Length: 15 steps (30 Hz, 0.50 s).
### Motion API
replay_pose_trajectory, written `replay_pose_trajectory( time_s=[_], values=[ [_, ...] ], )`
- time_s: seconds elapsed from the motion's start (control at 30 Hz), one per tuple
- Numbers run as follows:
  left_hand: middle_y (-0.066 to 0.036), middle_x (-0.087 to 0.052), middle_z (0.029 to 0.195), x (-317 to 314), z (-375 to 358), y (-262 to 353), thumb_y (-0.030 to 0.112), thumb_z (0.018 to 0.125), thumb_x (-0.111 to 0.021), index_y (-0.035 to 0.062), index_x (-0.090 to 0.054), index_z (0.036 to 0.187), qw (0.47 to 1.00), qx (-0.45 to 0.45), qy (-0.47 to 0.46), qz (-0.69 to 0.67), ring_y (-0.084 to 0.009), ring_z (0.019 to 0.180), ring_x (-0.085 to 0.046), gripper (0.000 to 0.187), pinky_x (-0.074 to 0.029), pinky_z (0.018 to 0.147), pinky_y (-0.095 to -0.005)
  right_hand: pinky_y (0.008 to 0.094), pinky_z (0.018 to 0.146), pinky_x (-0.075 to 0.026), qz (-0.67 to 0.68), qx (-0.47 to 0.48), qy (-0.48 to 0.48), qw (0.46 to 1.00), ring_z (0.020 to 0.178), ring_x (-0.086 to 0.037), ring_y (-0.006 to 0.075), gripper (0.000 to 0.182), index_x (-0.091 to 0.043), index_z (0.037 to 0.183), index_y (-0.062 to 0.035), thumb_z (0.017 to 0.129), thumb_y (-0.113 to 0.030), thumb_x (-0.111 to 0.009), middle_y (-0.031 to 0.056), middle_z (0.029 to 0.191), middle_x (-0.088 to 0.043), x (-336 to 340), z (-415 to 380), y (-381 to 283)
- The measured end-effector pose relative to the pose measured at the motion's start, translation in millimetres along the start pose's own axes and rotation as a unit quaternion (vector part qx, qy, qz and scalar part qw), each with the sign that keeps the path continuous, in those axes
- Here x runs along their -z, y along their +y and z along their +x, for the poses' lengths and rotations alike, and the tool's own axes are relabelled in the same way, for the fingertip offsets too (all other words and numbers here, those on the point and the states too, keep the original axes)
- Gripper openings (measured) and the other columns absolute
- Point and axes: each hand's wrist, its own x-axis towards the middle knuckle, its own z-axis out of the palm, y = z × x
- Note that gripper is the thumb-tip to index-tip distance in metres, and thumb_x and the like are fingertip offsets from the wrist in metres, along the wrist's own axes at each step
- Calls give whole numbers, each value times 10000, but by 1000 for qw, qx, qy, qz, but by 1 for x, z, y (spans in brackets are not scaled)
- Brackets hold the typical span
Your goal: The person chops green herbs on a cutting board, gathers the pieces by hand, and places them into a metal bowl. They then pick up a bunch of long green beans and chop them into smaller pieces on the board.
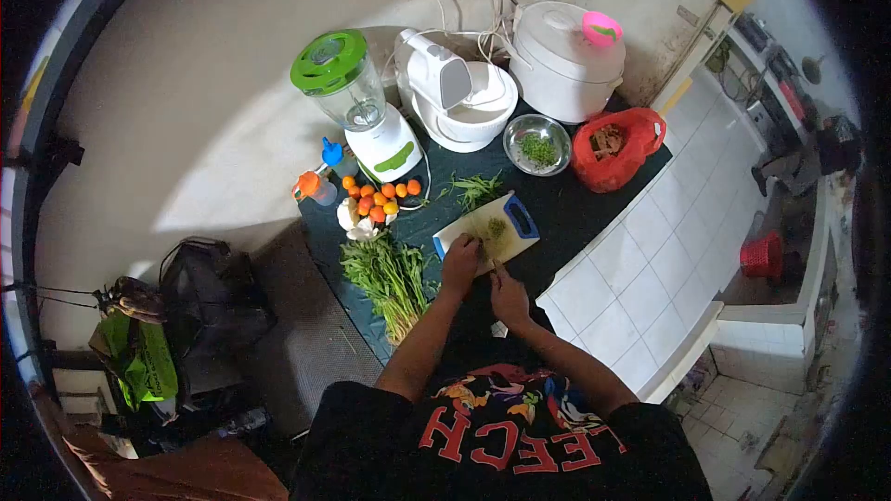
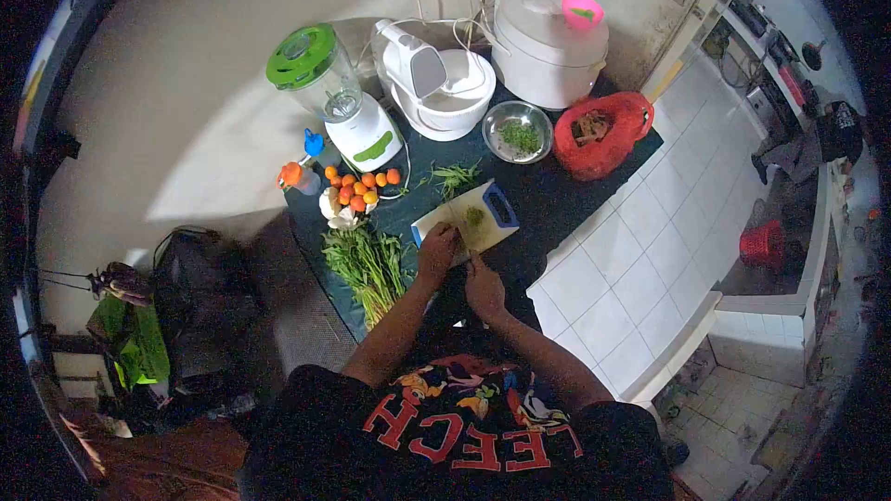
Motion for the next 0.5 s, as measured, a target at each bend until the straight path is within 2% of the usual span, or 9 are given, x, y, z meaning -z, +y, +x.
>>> replay_pose_trajectory(
  time_s=[0.07,0.27,0.33,0.37,0.43,0.5],
  values=[
    [-161,-663,1048,-2,-2,-3,106,887,-622,17,-701,1073,1000,-17,10,5,-380,1002,-661,221,-556,852,-456,545,814,-559,13,-46,-25,999,921,-701,490,404,-600,1413,-63,1047,-228,-551,294,1034,-717,11,2,-14],
    [-153,-651,1011,4,-3,3,119,903,-613,26,-692,1012,997,-34,-26,62,-366,971,-652,163,-560,843,-452,557,819,-552,34,1,-20,999,922,-686,513,406,-593,1418,-62,1051,-229,-543,298,1035,-711,8,28,-10],
    [-153,-654,1009,0,-2,-2,122,913,-607,28,-695,1008,997,-50,5,64,-366,970,-655,159,-564,837,-454,556,818,-553,33,-8,-26,999,920,-689,507,403,-592,1416,-61,1057,-234,-535,292,1039,-715,13,28,-14],
    [-153,-654,1009,-3,-4,-4,122,913,-607,28,-695,1008,997,-49,5,65,-366,970,-655,159,-564,837,-454,555,818,-555,31,-17,-36,999,918,-692,501,399,-591,1414,-61,1062,-239,-526,285,1043,-719,15,26,-16],
    [-156,-657,1023,6,-3,6,120,923,-601,25,-688,1014,998,24,-27,55,-365,987,-659,158,-566,837,-462,555,816,-556,24,6,-18,1000,913,-695,496,396,-591,1408,-59,1067,-247,-517,285,1037,-719,3,16,-4],
    [-159,-657,1033,4,-3,0,118,926,-599,22,-679,1011,997,6,-37,60,-366,997,-661,151,-566,838,-462,556,814,-558,16,28,3,999,908,-698,491,393,-592,1402,-57,1072,-254,-508,285,1031,-719,0,11,1]
  ],
)
